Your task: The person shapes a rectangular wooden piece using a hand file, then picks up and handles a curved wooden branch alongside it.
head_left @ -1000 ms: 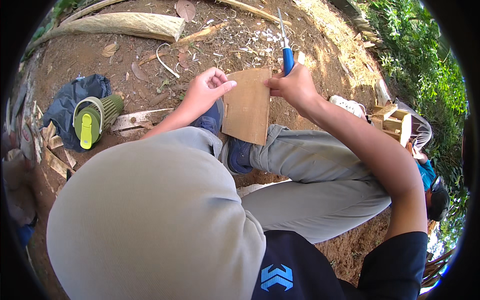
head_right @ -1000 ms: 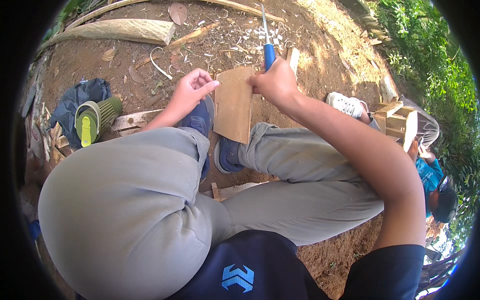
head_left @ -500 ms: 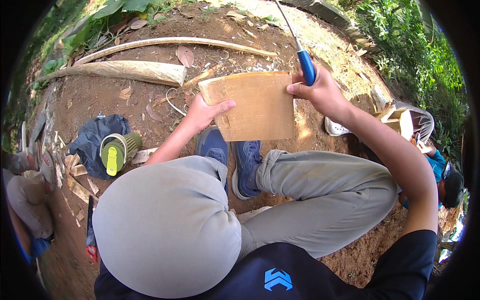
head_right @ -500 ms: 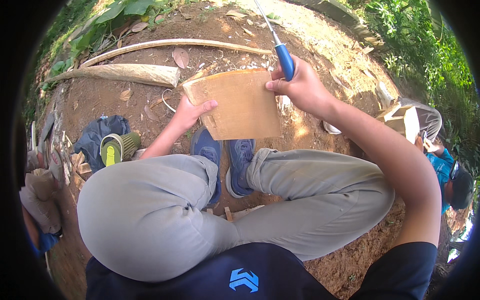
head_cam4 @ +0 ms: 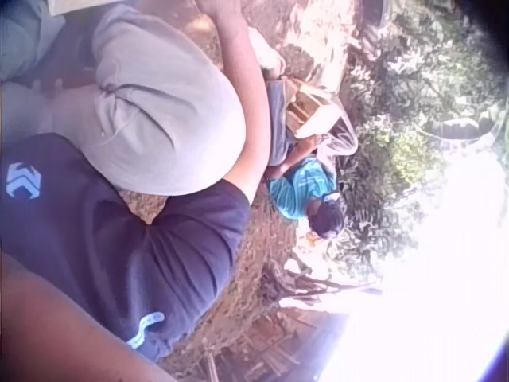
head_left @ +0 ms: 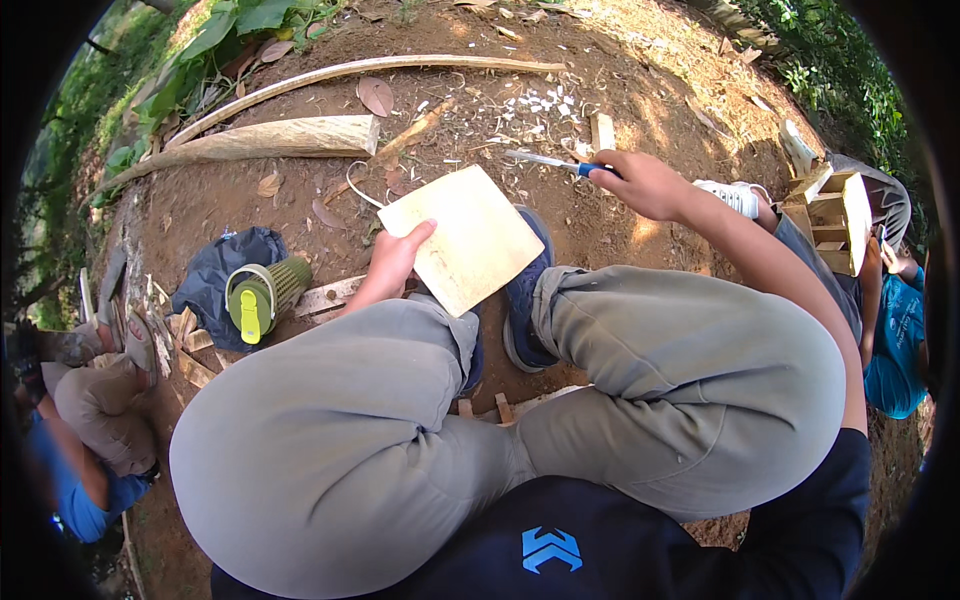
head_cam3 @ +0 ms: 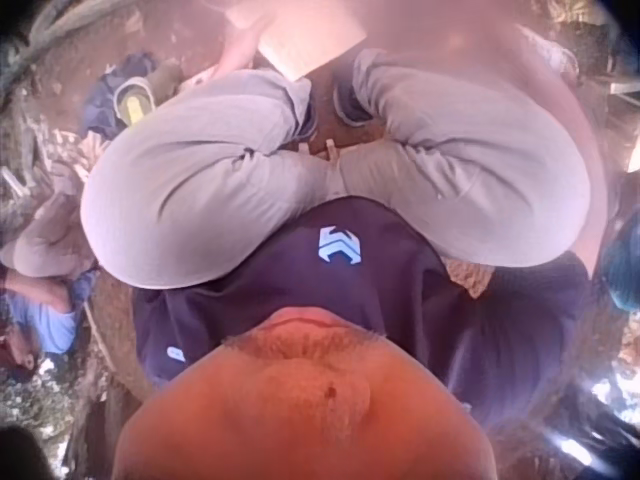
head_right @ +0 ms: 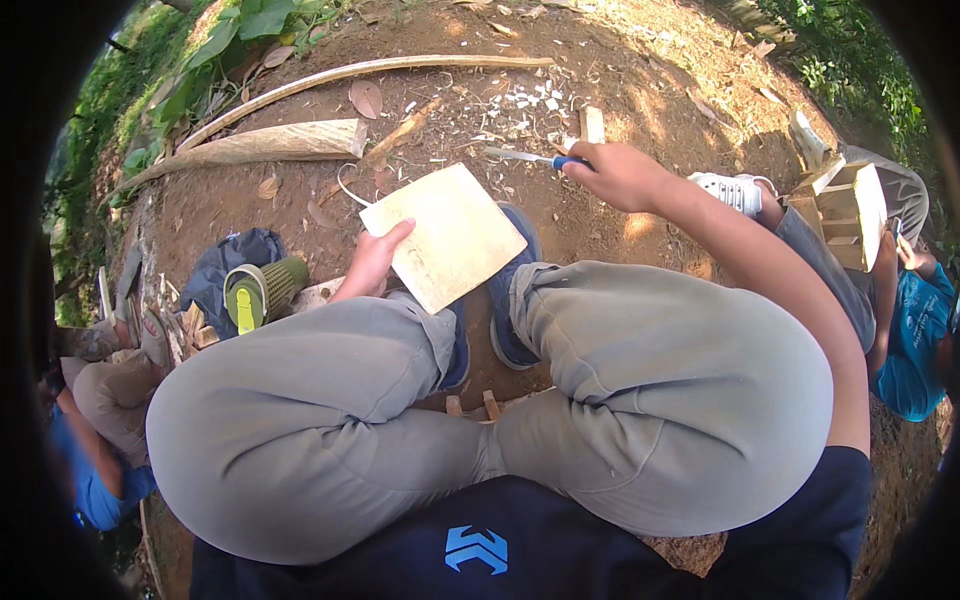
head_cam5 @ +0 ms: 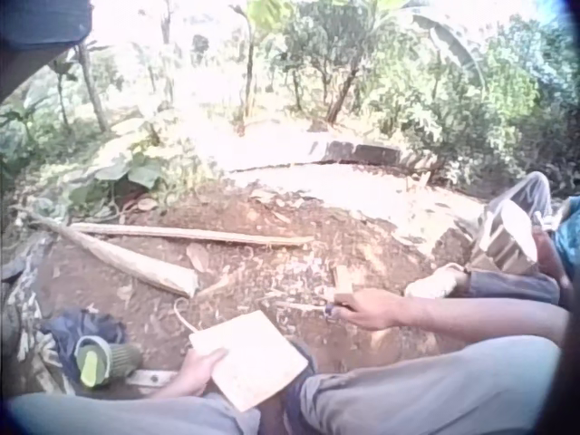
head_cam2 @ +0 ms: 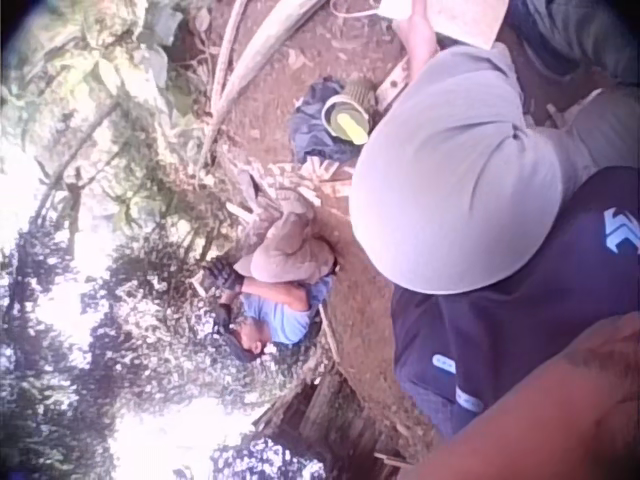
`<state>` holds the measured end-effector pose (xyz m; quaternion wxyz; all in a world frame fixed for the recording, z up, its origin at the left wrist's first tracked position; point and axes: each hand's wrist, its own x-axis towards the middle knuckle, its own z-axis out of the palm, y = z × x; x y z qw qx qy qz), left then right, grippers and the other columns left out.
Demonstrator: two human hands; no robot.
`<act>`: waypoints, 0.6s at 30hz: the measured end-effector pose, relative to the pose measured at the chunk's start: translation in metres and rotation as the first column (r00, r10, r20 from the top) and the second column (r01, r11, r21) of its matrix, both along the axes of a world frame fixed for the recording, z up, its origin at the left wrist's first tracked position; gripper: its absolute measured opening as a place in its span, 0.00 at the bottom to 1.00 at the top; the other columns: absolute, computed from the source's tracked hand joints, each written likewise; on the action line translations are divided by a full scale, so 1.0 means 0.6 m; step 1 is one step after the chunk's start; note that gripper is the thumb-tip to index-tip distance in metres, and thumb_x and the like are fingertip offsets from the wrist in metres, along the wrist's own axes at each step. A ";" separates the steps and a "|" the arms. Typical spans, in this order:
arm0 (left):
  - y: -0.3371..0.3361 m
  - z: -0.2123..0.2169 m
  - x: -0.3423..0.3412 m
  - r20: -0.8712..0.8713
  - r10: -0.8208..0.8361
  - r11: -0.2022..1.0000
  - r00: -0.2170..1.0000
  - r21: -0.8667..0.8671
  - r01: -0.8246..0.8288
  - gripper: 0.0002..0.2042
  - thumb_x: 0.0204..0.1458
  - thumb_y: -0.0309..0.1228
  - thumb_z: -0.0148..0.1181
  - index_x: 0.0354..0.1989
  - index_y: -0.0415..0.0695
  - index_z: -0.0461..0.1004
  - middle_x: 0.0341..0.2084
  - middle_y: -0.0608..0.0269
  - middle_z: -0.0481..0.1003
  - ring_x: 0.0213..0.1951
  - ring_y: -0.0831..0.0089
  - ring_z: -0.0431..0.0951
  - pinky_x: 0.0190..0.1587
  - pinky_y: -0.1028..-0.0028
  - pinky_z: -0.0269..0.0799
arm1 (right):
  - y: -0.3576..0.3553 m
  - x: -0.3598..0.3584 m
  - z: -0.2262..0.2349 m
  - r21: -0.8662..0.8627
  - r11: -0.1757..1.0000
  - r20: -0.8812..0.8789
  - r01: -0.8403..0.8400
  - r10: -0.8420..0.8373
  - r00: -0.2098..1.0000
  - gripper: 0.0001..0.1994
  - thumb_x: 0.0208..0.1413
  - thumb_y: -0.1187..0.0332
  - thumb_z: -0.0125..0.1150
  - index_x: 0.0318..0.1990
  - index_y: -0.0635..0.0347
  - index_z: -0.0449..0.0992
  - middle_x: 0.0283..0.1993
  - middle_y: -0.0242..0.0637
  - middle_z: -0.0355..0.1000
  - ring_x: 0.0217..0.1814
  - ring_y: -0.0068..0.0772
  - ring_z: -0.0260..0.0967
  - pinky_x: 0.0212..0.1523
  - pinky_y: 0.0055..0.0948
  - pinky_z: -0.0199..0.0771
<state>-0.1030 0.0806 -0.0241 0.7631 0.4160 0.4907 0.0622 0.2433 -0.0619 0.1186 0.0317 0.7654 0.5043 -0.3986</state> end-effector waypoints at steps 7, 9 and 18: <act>-0.032 -0.025 -0.030 -0.090 0.033 0.991 0.995 -0.130 -0.045 0.21 0.62 0.36 0.64 0.58 0.35 0.72 0.44 0.54 0.81 0.37 0.70 0.85 0.31 0.69 0.84 | -0.059 -0.080 -0.111 0.151 0.976 -0.198 0.159 -0.127 0.972 0.18 0.69 0.59 0.54 0.58 0.61 0.75 0.45 0.58 0.79 0.48 0.61 0.77 0.50 0.49 0.76; -0.040 -0.032 -0.039 -0.104 0.024 0.996 0.994 -0.077 -0.032 0.21 0.62 0.36 0.65 0.57 0.35 0.73 0.44 0.55 0.81 0.38 0.71 0.85 0.33 0.70 0.83 | -0.045 -0.096 -0.127 0.184 0.963 -0.218 0.197 -0.156 0.963 0.18 0.69 0.60 0.54 0.58 0.61 0.75 0.45 0.58 0.79 0.47 0.62 0.77 0.50 0.50 0.76; -0.056 -0.033 -0.045 -0.010 0.030 0.997 1.000 -0.069 -0.031 0.24 0.58 0.28 0.70 0.61 0.35 0.72 0.53 0.58 0.79 0.52 0.72 0.79 0.54 0.70 0.75 | 0.019 -0.113 -0.117 0.197 0.965 -0.184 0.171 -0.134 0.974 0.19 0.68 0.61 0.55 0.57 0.66 0.77 0.43 0.57 0.80 0.42 0.51 0.80 0.46 0.43 0.77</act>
